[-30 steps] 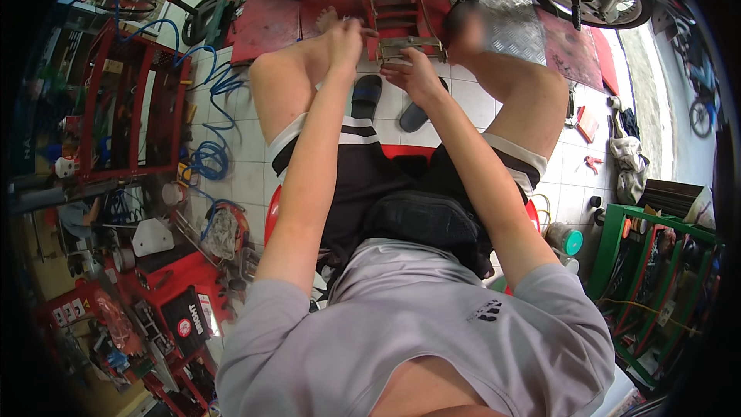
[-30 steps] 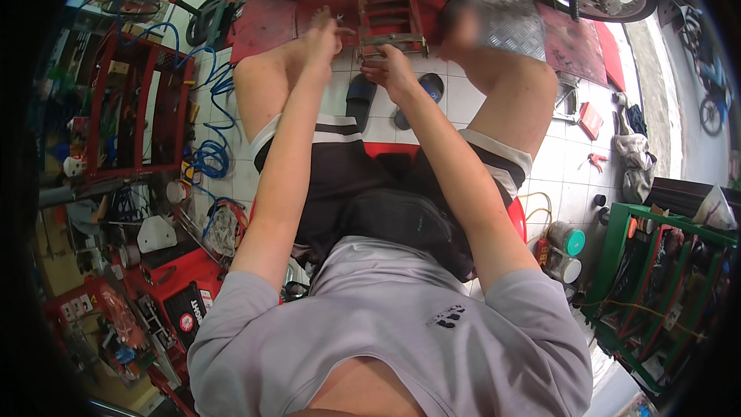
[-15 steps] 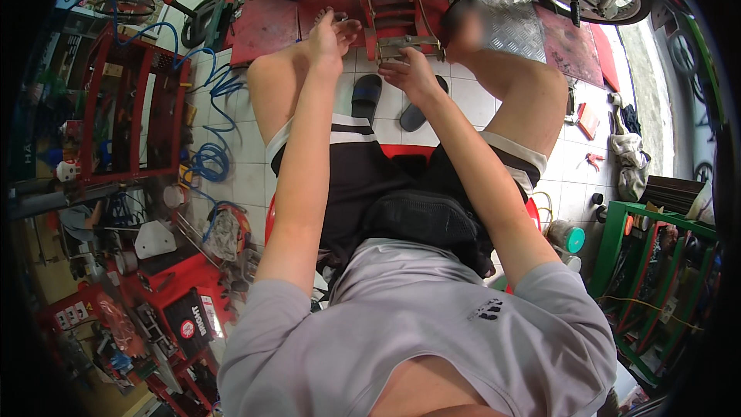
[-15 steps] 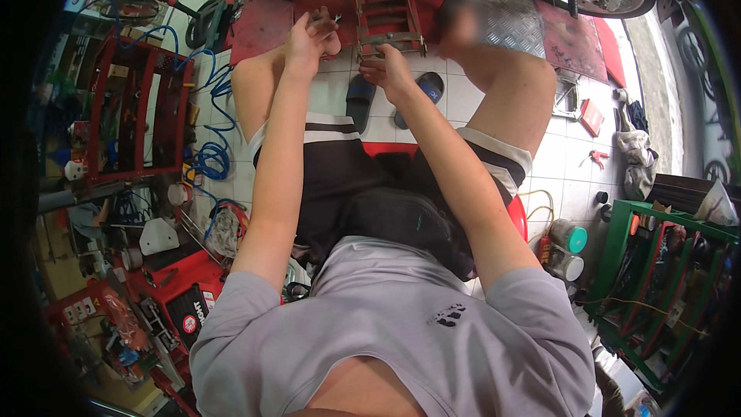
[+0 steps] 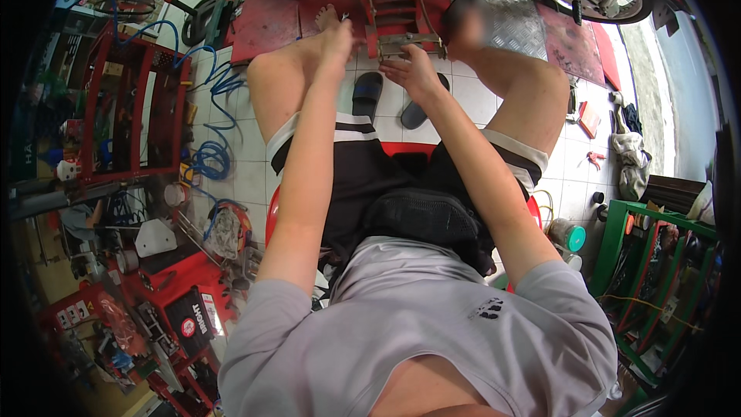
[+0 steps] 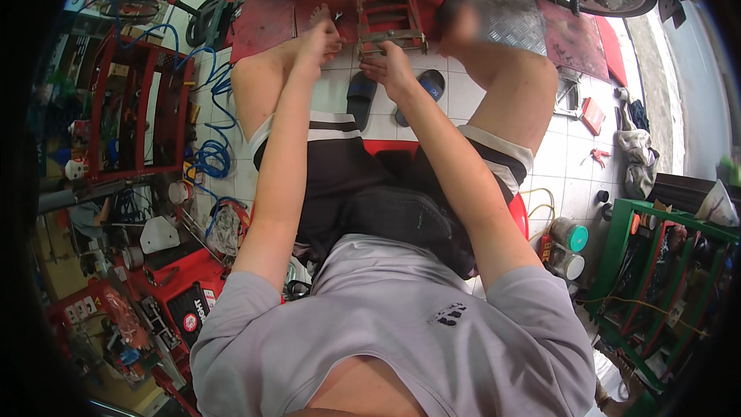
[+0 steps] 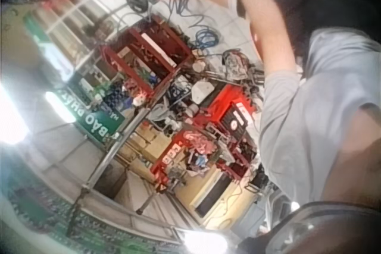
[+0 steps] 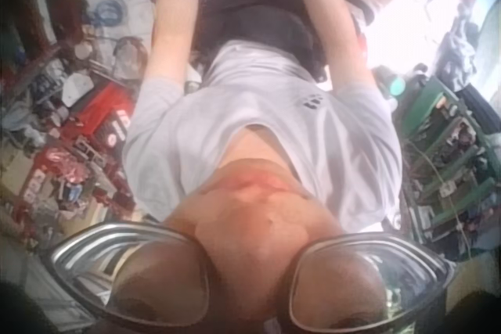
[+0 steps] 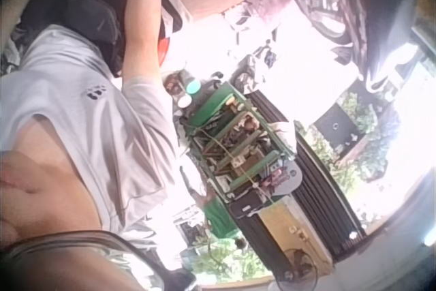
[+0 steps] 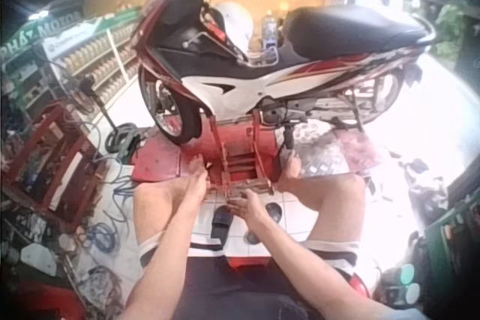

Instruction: The person is working on the underside of a motorcycle that is elevated on a red lift. They use a wrench to tighten or loosen bolts on the motorcycle's frame and engine area. The person is seated on a red stool during the repair process.

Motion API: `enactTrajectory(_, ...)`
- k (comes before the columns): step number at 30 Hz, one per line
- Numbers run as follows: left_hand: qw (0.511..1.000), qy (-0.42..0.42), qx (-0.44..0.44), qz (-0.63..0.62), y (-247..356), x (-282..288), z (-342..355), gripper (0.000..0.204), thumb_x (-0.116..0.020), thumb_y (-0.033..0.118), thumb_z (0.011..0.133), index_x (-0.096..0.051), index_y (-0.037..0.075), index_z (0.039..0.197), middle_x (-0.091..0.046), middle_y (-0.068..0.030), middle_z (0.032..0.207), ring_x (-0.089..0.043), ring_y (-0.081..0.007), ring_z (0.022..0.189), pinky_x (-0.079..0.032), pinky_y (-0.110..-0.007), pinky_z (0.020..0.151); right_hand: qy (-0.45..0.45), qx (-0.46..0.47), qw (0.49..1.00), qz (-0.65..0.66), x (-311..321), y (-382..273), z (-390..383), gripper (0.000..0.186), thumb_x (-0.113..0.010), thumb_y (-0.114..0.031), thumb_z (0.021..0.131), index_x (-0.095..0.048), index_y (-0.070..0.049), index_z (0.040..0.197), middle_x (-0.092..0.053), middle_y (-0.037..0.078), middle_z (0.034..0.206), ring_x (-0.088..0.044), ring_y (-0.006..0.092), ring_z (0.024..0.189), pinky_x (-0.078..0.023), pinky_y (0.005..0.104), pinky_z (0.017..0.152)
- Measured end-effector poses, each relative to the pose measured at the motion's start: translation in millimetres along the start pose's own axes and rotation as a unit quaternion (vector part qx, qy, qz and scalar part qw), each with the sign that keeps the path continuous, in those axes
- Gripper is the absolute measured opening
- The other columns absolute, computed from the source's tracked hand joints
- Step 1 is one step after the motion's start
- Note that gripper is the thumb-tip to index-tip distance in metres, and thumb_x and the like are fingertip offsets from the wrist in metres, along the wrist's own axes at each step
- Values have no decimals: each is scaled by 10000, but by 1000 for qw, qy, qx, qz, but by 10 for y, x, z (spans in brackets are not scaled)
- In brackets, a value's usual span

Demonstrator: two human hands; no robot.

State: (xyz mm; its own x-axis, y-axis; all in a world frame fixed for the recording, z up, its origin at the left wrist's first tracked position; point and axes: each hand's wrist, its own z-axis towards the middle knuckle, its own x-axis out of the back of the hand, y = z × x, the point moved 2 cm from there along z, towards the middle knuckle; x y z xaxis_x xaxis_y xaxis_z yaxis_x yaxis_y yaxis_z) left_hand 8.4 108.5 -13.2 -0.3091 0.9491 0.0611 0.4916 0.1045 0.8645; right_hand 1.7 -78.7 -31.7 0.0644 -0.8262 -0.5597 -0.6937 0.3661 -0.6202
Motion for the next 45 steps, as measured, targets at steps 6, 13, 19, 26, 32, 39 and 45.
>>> enactTrajectory(6, 997, 20, -58, 55, 70, -384, -284, 497, -390, 465, 935, -550, 14, 1068, -678, -156, 868, -636, -235, 796, -451, -362, 700, 3, 2, 1000, 14, 145, 7, 67, 602, -457, -301, 893, -283, 43, 1356, -599, 256, 1111, -637, 310, 956, -522, 349, 812)
enactTrajectory(13, 999, 19, -25, 38, 34, -151, -121, 448, -381, 446, 960, -509, 57, 1139, -669, -141, 993, -618, -184, 879, -452, -345, 791, 11, 5, 1000, 1, 48, -3, -2, 587, -457, -305, 895, -299, 36, 1346, -602, 253, 1098, -641, 301, 940, -527, 339, 793)
enactTrajectory(19, 988, -20, -143, -44, 40, -265, -156, 382, -417, 394, 949, -521, 55, 1092, -675, -100, 876, -622, -163, 780, -453, -309, 694, 20, 6, 1000, 8, 70, 4, 16, 590, -453, -303, 898, -288, 43, 1347, -604, 257, 1095, -647, 298, 925, -531, 337, 781)
enactTrajectory(26, 994, 33, -75, 73, -38, -289, -105, 358, -439, 307, 947, -517, -7, 1099, -658, -125, 774, -632, -167, 660, -451, -287, 617, 19, 5, 1000, -4, 50, -3, 0, 554, -413, -339, 915, -365, 53, 1303, -608, 259, 1088, -646, 301, 923, -527, 349, 791)
enactTrajectory(32, 993, 0, -103, -51, 62, -226, -153, 426, -433, 390, 947, -539, 4, 1092, -668, -116, 828, -642, -200, 709, -465, -326, 656, 57, 10, 998, 16, 49, 2, -63, 550, -282, -434, 959, -441, 1, 1255, -596, 210, 1119, -614, 287, 950, -497, 395, 828)
enactTrajectory(39, 973, -26, -6, 229, -171, -399, -99, 406, -466, 385, 948, -543, 31, 1130, -679, -74, 906, -671, -177, 753, -485, -316, 619, 131, 82, 986, 58, 173, -41, -31, 565, -273, -426, 974, -338, 4, 1335, -549, 212, 1213, -600, 307, 980, -464, 429, 873)
enactTrajectory(45, 973, -53, -67, 212, -239, -400, -39, 393, -556, 306, 918, -541, -43, 1098, -680, -129, 820, -677, -180, 627, -498, -282, 525, 141, 95, 983, 74, 172, -63, -50, 521, -320, -408, 964, -378, 12, 1267, -551, 203, 1186, -592, 293, 972, -464, 423, 848)
